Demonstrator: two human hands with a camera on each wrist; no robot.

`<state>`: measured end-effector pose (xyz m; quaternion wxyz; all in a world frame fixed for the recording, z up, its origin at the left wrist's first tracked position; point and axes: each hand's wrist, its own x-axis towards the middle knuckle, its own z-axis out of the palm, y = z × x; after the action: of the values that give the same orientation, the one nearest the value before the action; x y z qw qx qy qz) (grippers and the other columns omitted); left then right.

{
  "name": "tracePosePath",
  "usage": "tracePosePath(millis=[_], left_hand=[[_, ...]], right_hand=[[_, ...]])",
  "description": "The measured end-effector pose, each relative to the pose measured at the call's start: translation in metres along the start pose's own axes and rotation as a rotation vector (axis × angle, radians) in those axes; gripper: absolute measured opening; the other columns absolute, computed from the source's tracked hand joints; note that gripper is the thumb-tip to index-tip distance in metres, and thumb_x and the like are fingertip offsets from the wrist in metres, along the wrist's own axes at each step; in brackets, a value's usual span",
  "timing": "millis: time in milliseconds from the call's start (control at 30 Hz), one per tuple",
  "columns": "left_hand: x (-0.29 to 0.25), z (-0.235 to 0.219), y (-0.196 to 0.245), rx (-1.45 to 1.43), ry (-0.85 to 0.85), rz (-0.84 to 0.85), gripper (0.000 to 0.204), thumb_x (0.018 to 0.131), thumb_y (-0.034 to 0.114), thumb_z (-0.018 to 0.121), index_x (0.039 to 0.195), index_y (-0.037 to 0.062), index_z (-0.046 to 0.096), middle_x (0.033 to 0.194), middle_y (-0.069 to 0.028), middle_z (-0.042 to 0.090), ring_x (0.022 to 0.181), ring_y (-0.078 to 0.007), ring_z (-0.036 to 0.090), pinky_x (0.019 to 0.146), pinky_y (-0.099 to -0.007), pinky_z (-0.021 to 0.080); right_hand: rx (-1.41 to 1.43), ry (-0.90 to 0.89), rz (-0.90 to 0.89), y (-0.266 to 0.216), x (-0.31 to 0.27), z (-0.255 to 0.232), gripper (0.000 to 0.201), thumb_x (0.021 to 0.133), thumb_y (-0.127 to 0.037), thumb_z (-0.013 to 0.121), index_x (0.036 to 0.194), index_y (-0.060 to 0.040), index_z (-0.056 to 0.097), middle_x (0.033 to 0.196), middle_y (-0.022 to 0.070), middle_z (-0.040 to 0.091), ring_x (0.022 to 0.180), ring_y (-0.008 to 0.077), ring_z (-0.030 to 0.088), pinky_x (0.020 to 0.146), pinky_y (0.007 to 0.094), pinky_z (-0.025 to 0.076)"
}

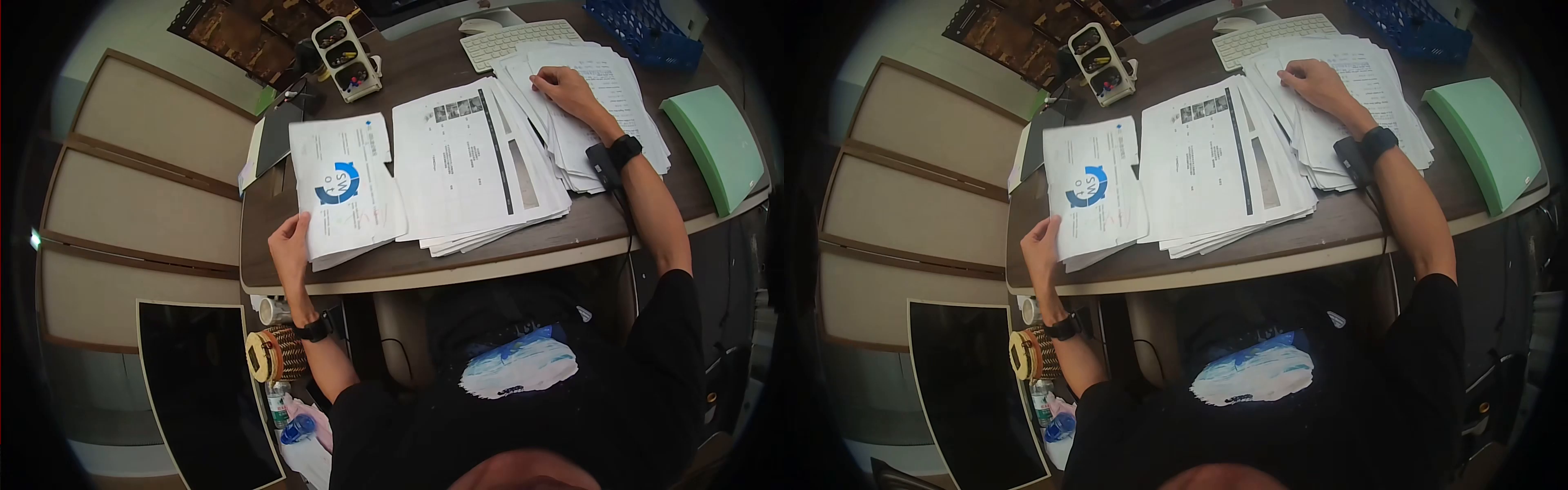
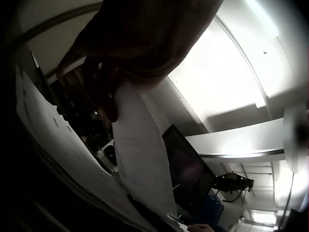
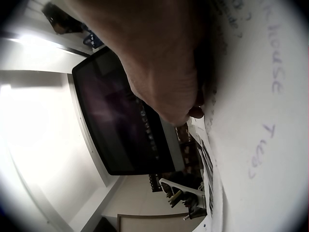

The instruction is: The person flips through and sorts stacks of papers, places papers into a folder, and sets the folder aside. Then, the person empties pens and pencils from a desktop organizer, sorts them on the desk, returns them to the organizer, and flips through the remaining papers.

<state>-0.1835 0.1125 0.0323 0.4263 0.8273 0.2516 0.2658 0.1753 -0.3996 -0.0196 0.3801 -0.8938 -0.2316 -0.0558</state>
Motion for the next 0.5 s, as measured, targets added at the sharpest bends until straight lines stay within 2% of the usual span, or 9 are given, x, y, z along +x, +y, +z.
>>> tracePosePath(millis=[67,100,167,200,267,333,433,500], left_hand=[[0.005,-0.009,-0.008,0.156,-0.043,-0.067,0.035,0.099,0.024,0.083,0.116,-0.0069,0.081,0.097,-0.0119,0.081,0.086,-0.015,0.072,0.081,-0.0304,0.056],[0.005,-0.007,-0.014,0.154,-0.043,-0.059,0.035,0.099,0.024,0.083,0.116,-0.0069,0.081,0.097,-0.0119,0.081,0.086,-0.015,0.072,0.081,-0.0304,0.056],[-0.007,0.013,-0.006,0.59,0.17,0.286,0.033,0.095,0.024,0.085,0.114,-0.0023,0.081,0.097,-0.0147,0.081,0.094,-0.0265,0.076,0.089,-0.0386,0.057],[-0.011,0.022,-0.002,0.589,0.166,0.283,0.033,0.095,0.024,0.085,0.114,-0.0023,0.081,0.097,-0.0147,0.081,0.094,-0.0265,0.076,0.089,-0.0386,0.057],[-0.015,0.042,0.019,0.431,0.082,0.326,0.033,0.093,0.024,0.085,0.115,-0.0003,0.079,0.099,-0.0163,0.08,0.103,-0.0337,0.075,0.095,-0.0434,0.055],[-0.029,0.068,0.054,0.301,-0.101,0.198,0.037,0.095,0.027,0.085,0.118,-0.0003,0.079,0.1,-0.0149,0.081,0.099,-0.0288,0.076,0.092,-0.0406,0.056],[-0.04,0.103,0.076,0.255,-0.202,0.249,0.039,0.095,0.028,0.085,0.123,0.0009,0.077,0.097,-0.0116,0.081,0.093,-0.025,0.076,0.088,-0.0381,0.057],[-0.043,0.121,0.09,0.334,-0.311,0.202,0.044,0.093,0.028,0.087,0.128,0.0024,0.075,0.093,-0.0084,0.08,0.087,-0.0217,0.074,0.083,-0.0369,0.056]], right_hand=[[0.0,0.01,-0.009,0.002,0.001,0.001,0.044,0.102,-0.045,0.065,0.105,-0.0047,0.082,0.101,0.0175,0.08,0.099,0.0344,0.075,0.09,0.0444,0.055],[0.0,0.017,-0.01,0.002,0.002,0.001,0.044,0.102,-0.045,0.065,0.105,-0.0047,0.082,0.101,0.0175,0.08,0.099,0.0344,0.075,0.09,0.0444,0.055],[0.018,0.014,0.005,0.004,0.003,0.002,0.044,0.102,-0.045,0.065,0.105,-0.0049,0.082,0.1,0.0181,0.08,0.098,0.034,0.075,0.089,0.0442,0.056],[0.016,0.012,0.007,0.005,0.002,0.001,0.044,0.102,-0.045,0.065,0.105,-0.0049,0.082,0.1,0.0181,0.08,0.098,0.034,0.075,0.089,0.0442,0.056],[0.008,0.028,-0.011,0.002,0.0,0.001,0.044,0.102,-0.045,0.065,0.106,-0.0047,0.082,0.1,0.0189,0.08,0.097,0.0342,0.075,0.088,0.0443,0.056],[0.013,-0.003,0.002,0.0,-0.001,-0.001,0.044,0.102,-0.045,0.066,0.106,-0.0044,0.082,0.099,0.0187,0.08,0.096,0.0343,0.075,0.088,0.0444,0.056],[0.021,-0.002,0.012,-0.001,0.0,0.001,0.044,0.102,-0.045,0.066,0.106,-0.0039,0.082,0.099,0.0182,0.08,0.095,0.0343,0.075,0.088,0.0444,0.056],[0.019,0.025,0.017,0.002,0.001,-0.001,0.044,0.102,-0.045,0.066,0.106,-0.0038,0.082,0.098,0.0178,0.08,0.094,0.0342,0.074,0.088,0.0443,0.056]])
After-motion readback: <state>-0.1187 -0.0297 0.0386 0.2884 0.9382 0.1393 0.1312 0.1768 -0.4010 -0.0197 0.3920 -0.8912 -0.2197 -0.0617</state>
